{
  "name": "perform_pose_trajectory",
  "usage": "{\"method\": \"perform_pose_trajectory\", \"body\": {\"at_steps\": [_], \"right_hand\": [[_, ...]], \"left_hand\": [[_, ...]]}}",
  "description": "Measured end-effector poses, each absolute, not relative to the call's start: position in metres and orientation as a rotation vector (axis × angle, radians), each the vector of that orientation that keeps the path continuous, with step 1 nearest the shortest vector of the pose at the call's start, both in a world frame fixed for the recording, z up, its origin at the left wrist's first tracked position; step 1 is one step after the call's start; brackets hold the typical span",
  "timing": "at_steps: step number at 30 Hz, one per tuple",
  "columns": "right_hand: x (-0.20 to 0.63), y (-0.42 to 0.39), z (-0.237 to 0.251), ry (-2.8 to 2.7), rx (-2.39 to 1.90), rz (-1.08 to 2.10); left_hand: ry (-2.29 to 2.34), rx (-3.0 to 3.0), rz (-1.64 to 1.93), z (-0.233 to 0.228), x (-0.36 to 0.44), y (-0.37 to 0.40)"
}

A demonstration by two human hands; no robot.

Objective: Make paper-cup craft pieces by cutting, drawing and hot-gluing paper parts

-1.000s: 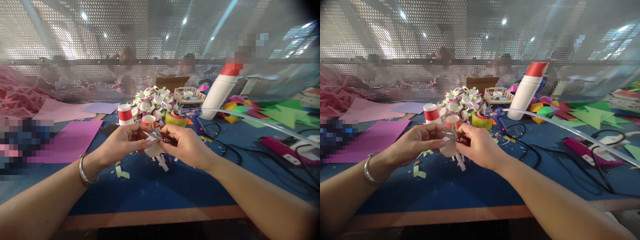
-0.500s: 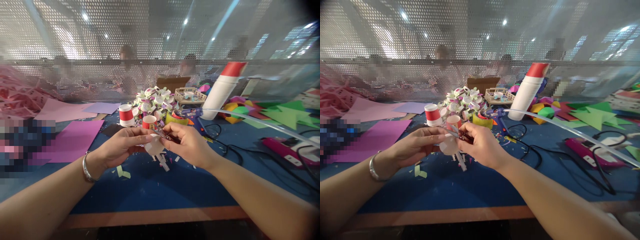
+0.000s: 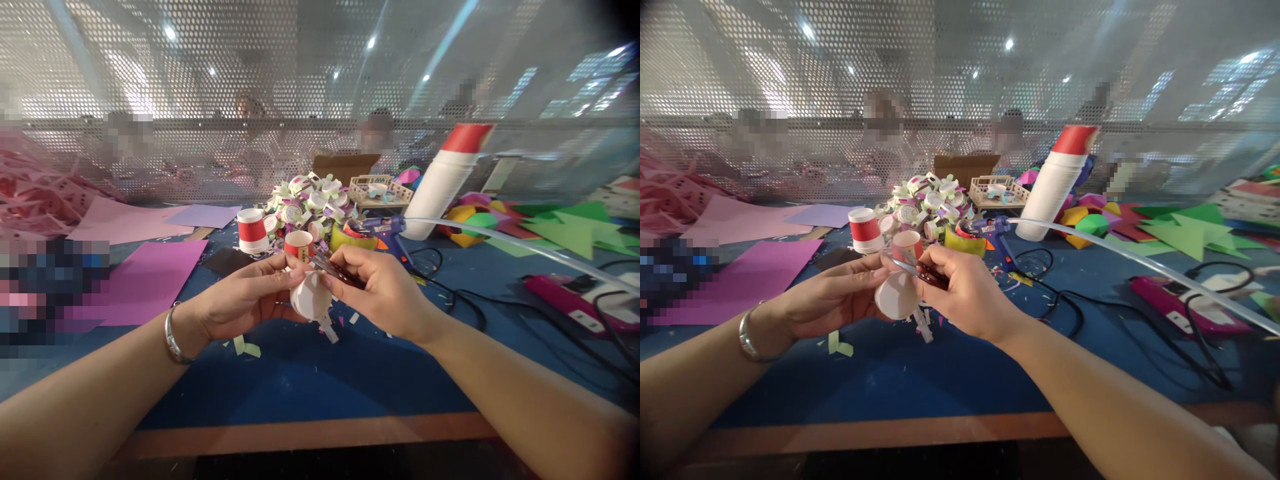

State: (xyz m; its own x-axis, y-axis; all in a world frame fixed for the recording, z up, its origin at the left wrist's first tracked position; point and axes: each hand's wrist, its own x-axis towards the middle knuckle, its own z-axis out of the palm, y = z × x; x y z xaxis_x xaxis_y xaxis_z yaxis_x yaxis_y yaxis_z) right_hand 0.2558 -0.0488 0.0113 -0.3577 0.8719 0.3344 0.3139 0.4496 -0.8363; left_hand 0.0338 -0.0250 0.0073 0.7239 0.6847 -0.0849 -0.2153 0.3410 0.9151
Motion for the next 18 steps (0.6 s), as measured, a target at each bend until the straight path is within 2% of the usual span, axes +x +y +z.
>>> {"method": "perform_pose_trajectory", "body": {"at_steps": [18], "right_hand": [[0.2544, -0.0503, 0.0108, -1.983, -1.027, 0.654]], "left_hand": [[0.544, 0.943, 0.642, 0.0065, 0.0416, -0.0309]]}}
